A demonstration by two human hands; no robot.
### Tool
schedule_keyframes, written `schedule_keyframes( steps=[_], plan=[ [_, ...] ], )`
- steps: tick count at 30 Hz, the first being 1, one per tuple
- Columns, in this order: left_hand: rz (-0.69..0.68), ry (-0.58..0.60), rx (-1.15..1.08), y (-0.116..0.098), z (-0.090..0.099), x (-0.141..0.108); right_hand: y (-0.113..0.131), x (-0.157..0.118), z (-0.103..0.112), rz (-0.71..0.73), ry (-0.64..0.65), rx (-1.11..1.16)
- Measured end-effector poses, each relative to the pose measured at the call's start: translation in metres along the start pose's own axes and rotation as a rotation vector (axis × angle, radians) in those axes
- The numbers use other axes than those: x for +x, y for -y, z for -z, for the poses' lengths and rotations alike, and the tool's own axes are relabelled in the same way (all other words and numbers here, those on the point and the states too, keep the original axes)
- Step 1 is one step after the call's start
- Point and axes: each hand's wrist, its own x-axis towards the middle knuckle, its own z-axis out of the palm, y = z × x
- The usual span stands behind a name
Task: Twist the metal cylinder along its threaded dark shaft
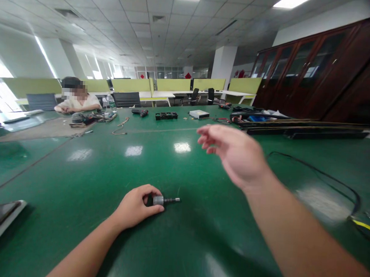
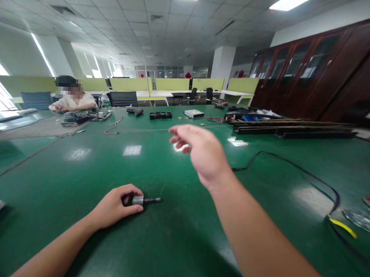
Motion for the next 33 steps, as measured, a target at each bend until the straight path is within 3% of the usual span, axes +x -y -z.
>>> schedule_keyframes(
  steps=[4, 5, 7, 10, 16, 23, 33],
  plan=[
    [0.001, -0.014, -0.013, -0.001, -0.001, -0.001, -0.009, -0.045, -0.052, -0.154, 0.345, -0.082],
    [-0.001, -0.016, -0.017, -0.001, -0.001, -0.001, -0.014, -0.057, -0.063, -0.101, 0.447, -0.132],
    [-0.005, -0.019, -0.026, -0.002, -0.002, -0.002, -0.024, -0.077, -0.078, 0.077, 0.524, -0.292],
    [0.008, -0.03, -0.025, -0.001, -0.003, -0.002, -0.048, -0.085, -0.082, 0.197, 0.461, -0.465],
    [0.018, -0.029, -0.008, 0.0, -0.003, -0.001, -0.086, -0.068, -0.076, 0.06, 0.484, -0.432],
    [0.018, -0.037, 0.0, -0.003, -0.003, -0.001, -0.084, -0.071, -0.089, 0.109, 0.511, -0.428],
    [-0.008, -0.052, -0.02, -0.001, -0.004, -0.003, -0.087, -0.07, -0.084, 0.141, 0.517, -0.441]
  ],
)
